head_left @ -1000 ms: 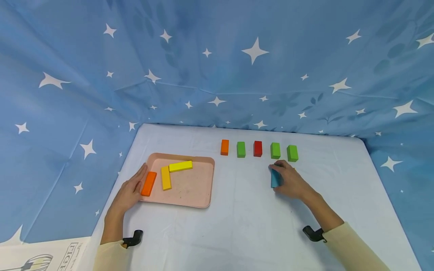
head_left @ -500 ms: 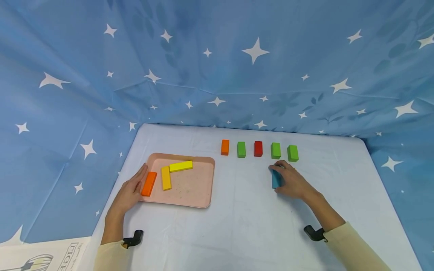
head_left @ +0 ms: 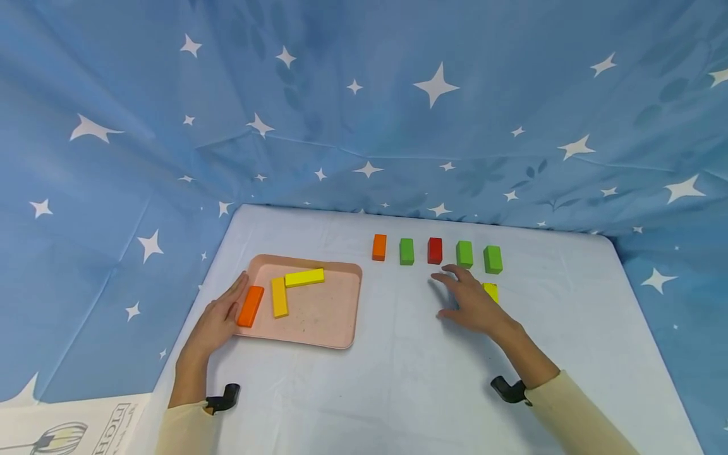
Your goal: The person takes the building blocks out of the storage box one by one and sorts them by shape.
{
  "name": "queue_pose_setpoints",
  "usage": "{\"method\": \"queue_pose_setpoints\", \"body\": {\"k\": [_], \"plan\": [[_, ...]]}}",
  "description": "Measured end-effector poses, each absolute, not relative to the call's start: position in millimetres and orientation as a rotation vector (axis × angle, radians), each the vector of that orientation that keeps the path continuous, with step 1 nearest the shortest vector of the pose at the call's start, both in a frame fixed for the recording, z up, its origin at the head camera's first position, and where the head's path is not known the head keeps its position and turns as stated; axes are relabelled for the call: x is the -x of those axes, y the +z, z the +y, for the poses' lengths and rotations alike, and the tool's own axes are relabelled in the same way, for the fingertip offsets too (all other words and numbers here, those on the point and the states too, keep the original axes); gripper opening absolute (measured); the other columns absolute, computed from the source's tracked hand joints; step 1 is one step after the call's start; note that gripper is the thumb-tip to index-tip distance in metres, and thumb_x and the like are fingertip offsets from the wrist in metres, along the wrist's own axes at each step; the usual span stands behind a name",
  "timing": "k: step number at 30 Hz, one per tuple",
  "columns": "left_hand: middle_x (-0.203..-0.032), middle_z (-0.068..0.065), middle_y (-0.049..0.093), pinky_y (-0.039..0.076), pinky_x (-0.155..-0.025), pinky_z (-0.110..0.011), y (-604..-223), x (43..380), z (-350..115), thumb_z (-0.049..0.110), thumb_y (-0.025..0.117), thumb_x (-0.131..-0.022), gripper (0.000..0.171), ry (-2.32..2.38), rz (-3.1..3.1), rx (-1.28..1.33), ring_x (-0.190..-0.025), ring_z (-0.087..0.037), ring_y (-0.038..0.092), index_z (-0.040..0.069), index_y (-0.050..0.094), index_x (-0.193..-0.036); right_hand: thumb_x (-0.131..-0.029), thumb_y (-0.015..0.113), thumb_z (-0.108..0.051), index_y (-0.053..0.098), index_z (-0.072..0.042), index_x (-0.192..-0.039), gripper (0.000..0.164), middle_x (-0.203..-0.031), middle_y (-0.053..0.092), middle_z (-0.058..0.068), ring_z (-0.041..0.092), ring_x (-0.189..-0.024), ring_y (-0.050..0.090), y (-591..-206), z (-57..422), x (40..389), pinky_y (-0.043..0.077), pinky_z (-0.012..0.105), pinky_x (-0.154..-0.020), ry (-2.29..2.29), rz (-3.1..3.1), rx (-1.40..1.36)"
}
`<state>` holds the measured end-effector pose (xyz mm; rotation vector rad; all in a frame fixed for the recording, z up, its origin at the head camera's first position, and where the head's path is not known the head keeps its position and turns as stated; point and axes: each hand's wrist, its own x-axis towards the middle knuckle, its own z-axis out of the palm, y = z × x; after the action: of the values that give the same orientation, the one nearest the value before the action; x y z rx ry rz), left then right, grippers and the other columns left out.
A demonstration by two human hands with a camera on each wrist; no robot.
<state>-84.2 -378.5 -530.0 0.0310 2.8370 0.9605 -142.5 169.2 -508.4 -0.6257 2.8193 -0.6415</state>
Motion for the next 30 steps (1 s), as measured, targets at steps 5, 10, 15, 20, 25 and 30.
{"method": "queue_pose_setpoints", "body": {"k": [5, 10, 15, 20, 25, 30], "plan": [[-0.175, -0.002, 0.017, 0.023, -0.124, -0.068, -529, 84, -378, 0.013, 0.044, -0.112, 0.062, 0.972, 2.821, -0.026, -0.159, -0.042, 0.021, 0.024, 0.018, -0.167, -0.086, 0.085, -0.015, 0.056, -0.011, -0.149, 0.070, -0.158, 0.045, 0.019, 0.040, -0.142, 0.045, -503, 143, 149, 0.051, 0.060, -0.110, -0.711, 2.788, 0.700], [-0.175, -0.003, 0.017, 0.023, -0.124, -0.067, -529, 84, -378, 0.013, 0.044, -0.112, 0.062, 0.975, 2.819, -0.020, -0.159, -0.041, 0.021, 0.023, 0.018, -0.167, -0.089, 0.082, -0.012, 0.058, -0.012, -0.148, 0.064, -0.154, 0.049, 0.016, 0.036, -0.142, 0.047, -495, 114, 156, 0.052, 0.055, -0.111, -0.775, 2.754, 0.761], [-0.175, -0.001, 0.018, 0.024, -0.124, -0.067, -531, 85, -378, 0.015, 0.044, -0.112, 0.062, 0.956, 2.826, -0.017, -0.159, -0.040, 0.022, 0.025, 0.018, -0.167, -0.091, 0.080, -0.010, 0.060, -0.014, -0.147, 0.060, -0.154, 0.050, 0.012, 0.032, -0.142, 0.048, -488, 82, 163, 0.053, 0.051, -0.111, -0.802, 2.734, 0.816], [-0.175, 0.000, 0.018, 0.025, -0.124, -0.065, -532, 86, -378, 0.015, 0.044, -0.112, 0.062, 0.948, 2.829, -0.014, -0.160, -0.039, 0.022, 0.025, 0.018, -0.167, -0.093, 0.077, -0.009, 0.061, -0.015, -0.144, 0.053, -0.151, 0.052, 0.009, 0.028, -0.139, 0.051, -482, 49, 169, 0.053, 0.046, -0.112, -0.809, 2.711, 0.916], [-0.175, 0.001, 0.019, 0.025, -0.124, -0.066, -531, 86, -378, 0.015, 0.044, -0.112, 0.063, 0.953, 2.827, -0.002, -0.160, -0.039, 0.022, 0.027, 0.018, -0.167, -0.094, 0.075, -0.006, 0.062, -0.014, -0.144, 0.052, -0.147, 0.055, 0.007, 0.026, -0.133, 0.056, -477, 18, 173, 0.052, 0.043, -0.113, -0.856, 2.639, 1.018], [-0.175, 0.001, 0.018, 0.025, -0.124, -0.066, -531, 85, -379, 0.015, 0.044, -0.112, 0.063, 0.950, 2.829, 0.005, -0.160, -0.038, 0.022, 0.028, 0.018, -0.167, -0.096, 0.070, -0.003, 0.060, -0.014, -0.146, 0.053, -0.145, 0.057, 0.005, 0.023, -0.130, 0.057, -481, -12, 181, 0.052, 0.040, -0.114, -0.837, 2.544, 1.127]]}}
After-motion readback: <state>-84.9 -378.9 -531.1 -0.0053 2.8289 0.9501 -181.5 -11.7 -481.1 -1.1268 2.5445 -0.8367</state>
